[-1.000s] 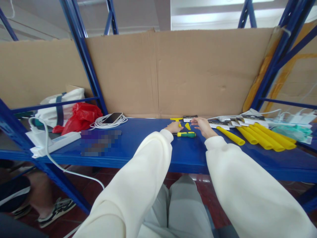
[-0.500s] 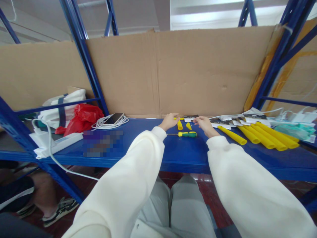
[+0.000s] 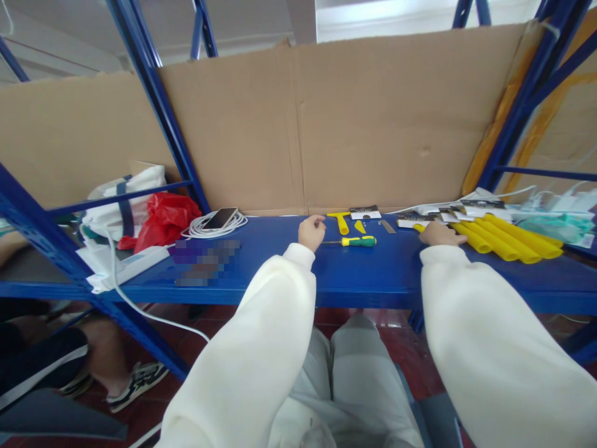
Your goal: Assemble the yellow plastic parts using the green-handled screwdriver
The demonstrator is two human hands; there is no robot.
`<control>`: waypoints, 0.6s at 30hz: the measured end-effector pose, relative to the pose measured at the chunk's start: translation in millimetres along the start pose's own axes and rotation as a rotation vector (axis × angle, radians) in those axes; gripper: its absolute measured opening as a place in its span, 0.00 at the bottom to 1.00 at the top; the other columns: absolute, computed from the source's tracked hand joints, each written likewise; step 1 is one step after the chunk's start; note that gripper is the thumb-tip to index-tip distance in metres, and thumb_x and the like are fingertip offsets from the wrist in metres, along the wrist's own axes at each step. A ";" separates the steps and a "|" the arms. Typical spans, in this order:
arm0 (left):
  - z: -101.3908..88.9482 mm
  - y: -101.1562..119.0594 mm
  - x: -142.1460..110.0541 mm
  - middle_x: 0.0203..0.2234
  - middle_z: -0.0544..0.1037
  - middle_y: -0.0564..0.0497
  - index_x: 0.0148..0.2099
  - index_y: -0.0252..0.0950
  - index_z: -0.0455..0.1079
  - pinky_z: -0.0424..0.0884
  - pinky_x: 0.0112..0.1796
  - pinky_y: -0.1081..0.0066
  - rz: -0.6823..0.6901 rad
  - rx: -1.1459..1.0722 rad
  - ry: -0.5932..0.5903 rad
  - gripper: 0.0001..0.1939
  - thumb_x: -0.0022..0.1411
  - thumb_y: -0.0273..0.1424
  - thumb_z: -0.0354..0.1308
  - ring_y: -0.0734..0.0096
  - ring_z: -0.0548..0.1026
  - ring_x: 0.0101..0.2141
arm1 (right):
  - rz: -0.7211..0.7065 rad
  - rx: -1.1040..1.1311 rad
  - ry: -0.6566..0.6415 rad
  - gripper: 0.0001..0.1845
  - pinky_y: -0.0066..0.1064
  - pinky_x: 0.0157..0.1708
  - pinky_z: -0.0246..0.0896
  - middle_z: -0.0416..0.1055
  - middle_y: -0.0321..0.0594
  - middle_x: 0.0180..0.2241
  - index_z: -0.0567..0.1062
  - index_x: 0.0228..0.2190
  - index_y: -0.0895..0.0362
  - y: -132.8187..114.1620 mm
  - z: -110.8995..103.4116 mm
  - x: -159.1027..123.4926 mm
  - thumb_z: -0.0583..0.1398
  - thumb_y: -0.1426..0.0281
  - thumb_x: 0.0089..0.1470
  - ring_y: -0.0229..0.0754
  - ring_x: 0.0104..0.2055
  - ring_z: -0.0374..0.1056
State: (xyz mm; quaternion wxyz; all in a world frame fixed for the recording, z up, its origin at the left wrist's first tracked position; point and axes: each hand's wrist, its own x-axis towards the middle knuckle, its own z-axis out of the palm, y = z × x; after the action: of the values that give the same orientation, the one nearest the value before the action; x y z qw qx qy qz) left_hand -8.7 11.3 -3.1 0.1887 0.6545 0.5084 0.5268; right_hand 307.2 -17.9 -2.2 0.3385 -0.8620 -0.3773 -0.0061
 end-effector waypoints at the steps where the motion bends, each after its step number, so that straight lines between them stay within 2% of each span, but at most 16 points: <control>1: 0.1 0.8 -0.5 0.31 0.84 0.47 0.41 0.34 0.79 0.74 0.46 0.68 0.012 0.024 -0.020 0.16 0.58 0.19 0.52 0.66 0.81 0.38 | -0.020 0.030 0.016 0.13 0.65 0.51 0.56 0.74 0.62 0.46 0.79 0.38 0.58 0.9 1.1 1.3 0.65 0.67 0.50 0.67 0.56 0.67; 3: 0.2 3.2 -2.0 0.33 0.84 0.47 0.42 0.34 0.79 0.74 0.47 0.69 0.035 0.052 -0.034 0.15 0.59 0.20 0.53 0.65 0.81 0.39 | -0.061 0.056 0.020 0.15 0.61 0.52 0.59 0.74 0.62 0.45 0.78 0.40 0.58 -2.1 0.9 0.5 0.65 0.65 0.51 0.66 0.55 0.68; 6: 1.5 6.0 -3.4 0.40 0.84 0.45 0.46 0.35 0.78 0.73 0.49 0.68 0.053 0.023 -0.006 0.13 0.61 0.24 0.57 0.64 0.81 0.42 | -0.177 0.053 0.005 0.21 0.53 0.52 0.62 0.73 0.64 0.48 0.74 0.48 0.61 -19.3 -3.8 -11.8 0.64 0.69 0.53 0.64 0.55 0.69; 9: 4.5 5.4 -1.2 0.51 0.80 0.42 0.55 0.36 0.74 0.70 0.54 0.67 0.035 -0.060 0.028 0.19 0.62 0.29 0.61 0.62 0.78 0.50 | -0.463 0.131 0.047 0.25 0.49 0.52 0.63 0.72 0.60 0.51 0.68 0.56 0.60 -49.5 -7.6 -35.3 0.59 0.72 0.55 0.60 0.54 0.70; 12: 6.8 3.2 3.7 0.60 0.73 0.42 0.61 0.36 0.70 0.64 0.59 0.67 -0.022 -0.145 0.037 0.23 0.64 0.32 0.60 0.61 0.70 0.61 | -0.706 0.181 -0.017 0.29 0.45 0.53 0.63 0.72 0.57 0.54 0.66 0.59 0.59 -85.8 -7.2 -62.2 0.59 0.75 0.55 0.59 0.55 0.69; 14: 6.8 2.7 6.5 0.58 0.75 0.43 0.58 0.35 0.73 0.64 0.60 0.66 -0.054 -0.199 0.014 0.20 0.65 0.34 0.59 0.59 0.69 0.62 | -0.798 0.166 -0.107 0.31 0.45 0.52 0.64 0.74 0.56 0.53 0.64 0.61 0.59 -108.4 -4.4 -78.4 0.58 0.76 0.56 0.59 0.53 0.71; 16: 5.5 3.0 8.1 0.49 0.81 0.44 0.49 0.33 0.78 0.68 0.57 0.64 -0.068 -0.246 -0.016 0.14 0.65 0.34 0.58 0.55 0.73 0.57 | -0.894 0.145 -0.171 0.32 0.45 0.52 0.65 0.75 0.55 0.52 0.63 0.62 0.58 -125.9 1.1 -92.0 0.58 0.77 0.56 0.59 0.53 0.72; 18: 3.9 3.1 9.1 0.41 0.84 0.44 0.41 0.32 0.80 0.71 0.53 0.62 -0.070 -0.286 -0.008 0.11 0.65 0.32 0.58 0.52 0.77 0.52 | -1.004 0.142 -0.172 0.33 0.45 0.54 0.63 0.73 0.55 0.55 0.63 0.63 0.59 -135.8 9.7 -102.5 0.56 0.77 0.56 0.59 0.55 0.70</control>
State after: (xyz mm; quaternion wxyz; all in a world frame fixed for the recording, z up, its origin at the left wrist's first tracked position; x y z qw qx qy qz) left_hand -4.5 18.9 2.4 0.3004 0.6047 0.4499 0.5845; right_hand 142.6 -12.5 41.6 0.3193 -0.5467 -0.7708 -0.0712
